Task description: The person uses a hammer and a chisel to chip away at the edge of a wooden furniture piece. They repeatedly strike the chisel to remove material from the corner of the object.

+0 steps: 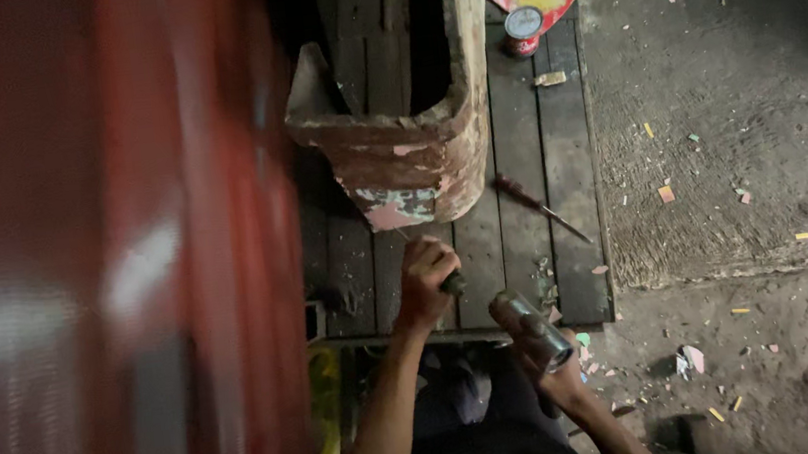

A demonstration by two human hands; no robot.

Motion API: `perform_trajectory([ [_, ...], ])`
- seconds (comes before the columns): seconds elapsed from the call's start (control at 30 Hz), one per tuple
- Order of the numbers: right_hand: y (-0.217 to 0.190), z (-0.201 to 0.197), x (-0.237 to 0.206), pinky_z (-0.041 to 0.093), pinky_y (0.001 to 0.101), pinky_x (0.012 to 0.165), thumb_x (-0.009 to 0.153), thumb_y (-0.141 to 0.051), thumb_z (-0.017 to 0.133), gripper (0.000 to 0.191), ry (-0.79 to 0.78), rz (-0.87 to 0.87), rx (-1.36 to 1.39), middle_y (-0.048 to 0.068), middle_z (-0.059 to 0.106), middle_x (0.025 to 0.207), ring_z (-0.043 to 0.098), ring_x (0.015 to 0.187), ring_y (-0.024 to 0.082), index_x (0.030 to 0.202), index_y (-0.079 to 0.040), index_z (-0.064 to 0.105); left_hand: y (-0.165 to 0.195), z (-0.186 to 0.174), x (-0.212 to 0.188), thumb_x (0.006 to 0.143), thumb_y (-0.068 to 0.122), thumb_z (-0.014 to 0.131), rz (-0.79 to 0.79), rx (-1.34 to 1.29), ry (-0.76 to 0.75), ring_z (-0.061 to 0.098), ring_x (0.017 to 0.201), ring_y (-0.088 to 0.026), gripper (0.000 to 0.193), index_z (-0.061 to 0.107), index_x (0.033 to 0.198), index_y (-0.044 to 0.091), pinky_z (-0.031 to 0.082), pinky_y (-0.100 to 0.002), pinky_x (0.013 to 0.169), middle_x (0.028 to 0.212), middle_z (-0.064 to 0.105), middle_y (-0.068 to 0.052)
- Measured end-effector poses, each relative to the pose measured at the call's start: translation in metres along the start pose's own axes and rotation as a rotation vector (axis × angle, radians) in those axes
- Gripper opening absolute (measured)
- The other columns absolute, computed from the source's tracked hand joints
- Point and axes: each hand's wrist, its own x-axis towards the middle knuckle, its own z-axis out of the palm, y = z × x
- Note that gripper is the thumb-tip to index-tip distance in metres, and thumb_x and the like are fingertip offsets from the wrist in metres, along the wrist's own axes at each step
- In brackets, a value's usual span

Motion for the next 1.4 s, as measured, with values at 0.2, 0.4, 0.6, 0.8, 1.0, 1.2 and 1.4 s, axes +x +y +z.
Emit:
perform_trajectory([
  [0.2, -0.017, 0.008, -0.003, 0.056, 0.0376, 0.061, 0.075, -0.013, 0.077, 0.016, -0.046, -0.041, -0.119, 0.014, 0.074, 0.071, 0.071, 0.063, 0.021, 0.086, -0.002, 0.078, 0.001, -0.021, -0.022, 0.08, 0.002, 0.068, -0.019, -0.079, 0.195, 0.061, 0.104, -0.034, 0.019, 0.057, 0.095, 0.005, 0.05, -0.051, 0.098, 0.102, 0.058, -0.012],
  [0.4, -0.024, 0.018, -0.009, 0.057, 0.0381, 0.059, 0.073, -0.016, 0.08, 0.021, -0.078, 0.103, -0.143, 0.014, 0.076, 0.07, 0.074, 0.061, 0.022, 0.089, -0.003, 0.076, -0.006, -0.043, -0.037, 0.087, -0.003, 0.075, -0.334, -0.284, 0.426, 0.064, 0.108, -0.031, 0.028, 0.058, 0.106, 0.008, 0.06, -0.045, 0.088, 0.123, 0.059, -0.015],
  [0.6, -0.025, 0.032, -0.009, 0.057, 0.0374, 0.064, 0.074, -0.015, 0.078, 0.027, -0.082, 0.051, -0.137, 0.011, 0.078, 0.082, 0.074, 0.072, 0.02, 0.098, -0.004, 0.075, -0.009, -0.067, -0.029, 0.089, 0.007, 0.079, -0.44, -0.603, 0.592, 0.06, 0.125, -0.027, 0.044, 0.048, 0.12, 0.009, 0.055, -0.047, 0.104, 0.13, 0.059, -0.013],
  [0.8, -0.036, 0.033, 0.01, 0.054, 0.0364, 0.062, 0.084, -0.038, 0.061, 0.04, -0.031, 0.553, 0.772, 0.009, 0.072, 0.078, 0.066, 0.069, 0.021, 0.099, -0.002, 0.07, -0.006, -0.075, -0.014, 0.098, 0.011, 0.071, -0.594, -0.589, 0.592, 0.056, 0.12, -0.025, 0.046, 0.041, 0.132, 0.009, 0.046, -0.04, 0.108, 0.127, 0.055, -0.011],
  [1.0, -0.044, 0.019, 0.027, 0.047, 0.0313, 0.054, 0.088, -0.009, 0.067, 0.013, -0.13, 0.001, 0.117, 0.004, 0.064, 0.071, 0.056, 0.065, 0.009, 0.082, 0.003, 0.067, -0.002, -0.085, 0.011, 0.091, -0.005, 0.074, -0.518, -0.551, 0.573, 0.064, 0.12, -0.027, 0.027, 0.058, 0.112, 0.003, 0.052, -0.04, 0.106, 0.126, 0.066, -0.013],
  [1.2, -0.046, 0.003, 0.044, 0.049, 0.0308, 0.055, 0.081, -0.003, 0.07, 0.005, -0.224, -0.099, 0.057, 0.002, 0.068, 0.074, 0.06, 0.065, 0.008, 0.083, 0.001, 0.068, -0.003, -0.067, 0.017, 0.081, -0.019, 0.072, -0.538, -0.53, 0.58, 0.067, 0.118, -0.024, 0.036, 0.061, 0.105, 0.006, 0.063, -0.037, 0.093, 0.125, 0.068, -0.011],
  [1.4, -0.068, -0.004, 0.057, 0.047, 0.034, 0.052, 0.08, -0.004, 0.07, 0.007, -0.256, -0.066, 0.079, 0.007, 0.064, 0.067, 0.057, 0.06, 0.012, 0.08, 0.002, 0.067, -0.011, -0.053, 0.005, 0.084, -0.023, 0.063, -0.567, -0.638, 0.597, 0.066, 0.119, -0.025, 0.034, 0.062, 0.103, 0.005, 0.062, -0.038, 0.09, 0.125, 0.068, -0.01],
])
